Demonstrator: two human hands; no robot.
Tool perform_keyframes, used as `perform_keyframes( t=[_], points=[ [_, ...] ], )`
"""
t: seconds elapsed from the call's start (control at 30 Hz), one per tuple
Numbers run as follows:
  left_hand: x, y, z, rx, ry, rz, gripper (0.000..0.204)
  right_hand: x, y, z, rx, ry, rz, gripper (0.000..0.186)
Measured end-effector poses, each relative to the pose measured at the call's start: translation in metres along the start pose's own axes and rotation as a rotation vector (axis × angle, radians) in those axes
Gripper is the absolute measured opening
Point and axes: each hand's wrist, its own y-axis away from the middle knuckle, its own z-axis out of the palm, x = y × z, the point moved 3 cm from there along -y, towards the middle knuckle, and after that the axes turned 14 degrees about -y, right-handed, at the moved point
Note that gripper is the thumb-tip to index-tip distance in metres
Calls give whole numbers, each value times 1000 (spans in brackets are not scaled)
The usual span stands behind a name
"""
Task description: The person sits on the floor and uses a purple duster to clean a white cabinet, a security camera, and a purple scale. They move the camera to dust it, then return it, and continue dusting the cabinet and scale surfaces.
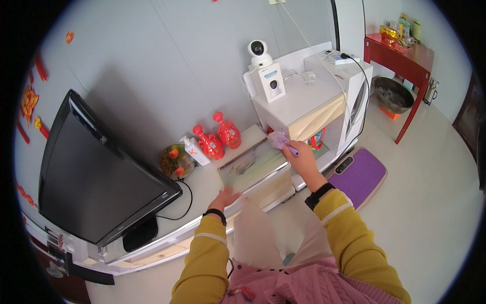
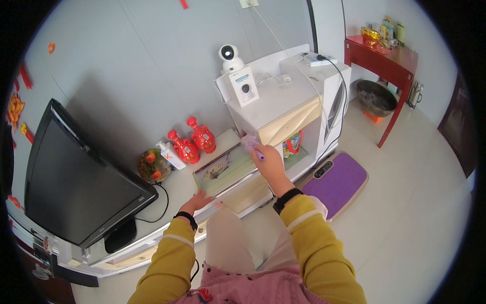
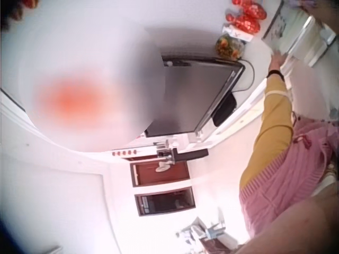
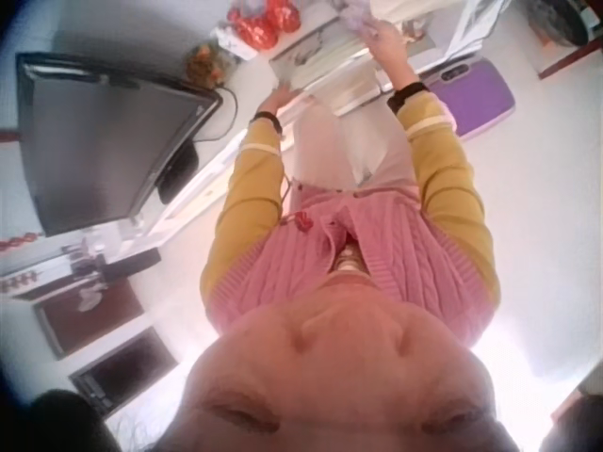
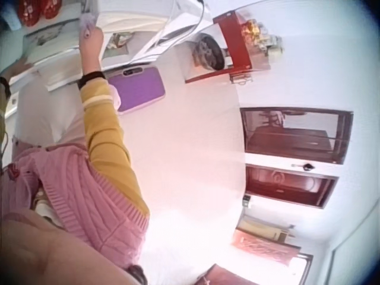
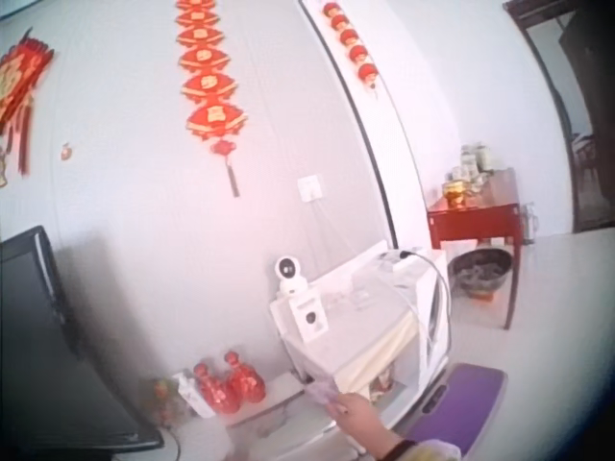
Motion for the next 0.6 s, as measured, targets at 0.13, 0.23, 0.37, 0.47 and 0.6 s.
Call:
perform_keyframes(
  t=[0.13, 0.23, 0.37, 0.47, 0.6],
  points=[
    [-10, -6, 0, -68, 36, -24, 95, 7, 9, -34, 114, -293, -73, 21],
    [-15, -13, 3, -105, -73, 92, 96, 10, 13, -47, 186, -412, -43, 23],
    [-18, -11, 6, -51, 32, -30, 99, 7, 9, -55, 363, -470, -51, 23],
    [-11, -5, 4, -9, 4, 2, 102, 11, 0, -65, 451, -602, 85, 23],
    [2, -3, 0, -10, -124, -35, 104, 19, -7, -80, 275, -820, 290, 24]
  ],
)
